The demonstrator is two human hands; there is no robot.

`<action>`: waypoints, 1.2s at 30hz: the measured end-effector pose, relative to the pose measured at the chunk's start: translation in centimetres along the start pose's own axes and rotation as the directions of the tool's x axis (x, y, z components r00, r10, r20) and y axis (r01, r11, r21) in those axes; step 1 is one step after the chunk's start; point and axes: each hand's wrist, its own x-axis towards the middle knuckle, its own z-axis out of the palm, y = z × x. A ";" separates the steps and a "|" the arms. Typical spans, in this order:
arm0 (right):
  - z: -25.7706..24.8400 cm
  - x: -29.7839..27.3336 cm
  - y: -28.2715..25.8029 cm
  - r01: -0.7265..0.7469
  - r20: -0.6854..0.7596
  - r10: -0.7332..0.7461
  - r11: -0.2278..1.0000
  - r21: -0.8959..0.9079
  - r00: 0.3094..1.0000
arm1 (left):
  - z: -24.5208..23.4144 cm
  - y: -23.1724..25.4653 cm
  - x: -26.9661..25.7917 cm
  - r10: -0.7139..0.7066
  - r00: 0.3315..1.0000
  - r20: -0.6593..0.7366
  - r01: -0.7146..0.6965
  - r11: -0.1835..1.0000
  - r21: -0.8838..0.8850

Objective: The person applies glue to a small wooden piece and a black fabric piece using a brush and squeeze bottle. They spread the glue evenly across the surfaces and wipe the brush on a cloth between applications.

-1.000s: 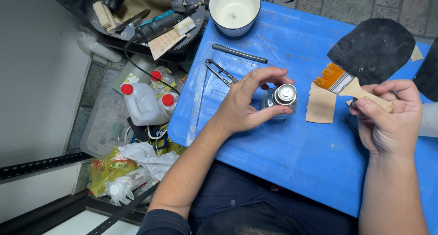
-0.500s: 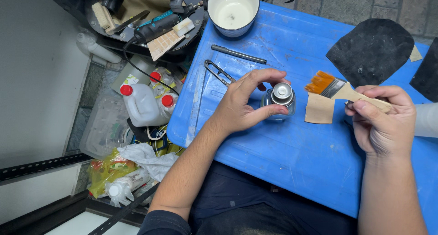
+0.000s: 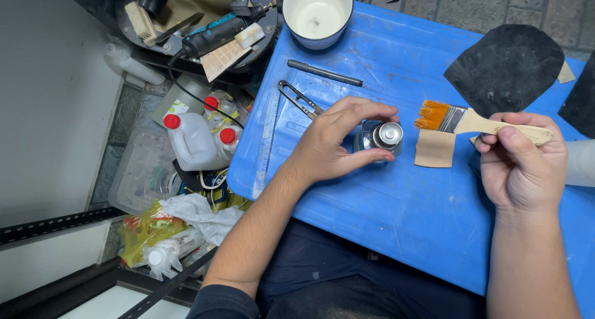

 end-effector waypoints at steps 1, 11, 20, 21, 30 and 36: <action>0.0 0.0 0.0 -0.001 0.002 0.001 1.000 0.003 1.000 | 0.0 0.1 0.0 -0.014 1.000 0.001 0.014 1.000 -0.007; 0.7 0.2 0.7 -0.053 -0.073 0.057 0.997 0.051 0.996 | 1.3 0.7 -0.4 -0.217 0.975 -0.044 0.217 0.976 -0.002; 1.1 0.4 1.1 -0.065 -0.087 0.072 0.994 0.087 0.994 | 1.3 1.1 -0.8 -0.179 0.983 -0.038 0.177 0.983 -0.049; 1.2 0.4 1.2 -0.065 -0.084 0.073 0.993 0.094 0.994 | 1.6 1.1 -0.8 -0.167 0.984 -0.056 0.169 0.985 0.027; 1.8 0.4 2.4 -0.260 0.053 0.255 0.940 0.220 0.966 | 4.9 0.7 -0.6 -0.493 0.776 -0.395 0.386 0.865 -0.320; 4.9 -0.4 3.0 -0.657 0.109 0.707 0.695 -0.292 0.699 | 4.8 0.4 -1.1 -0.357 0.827 -0.435 0.393 0.920 -0.008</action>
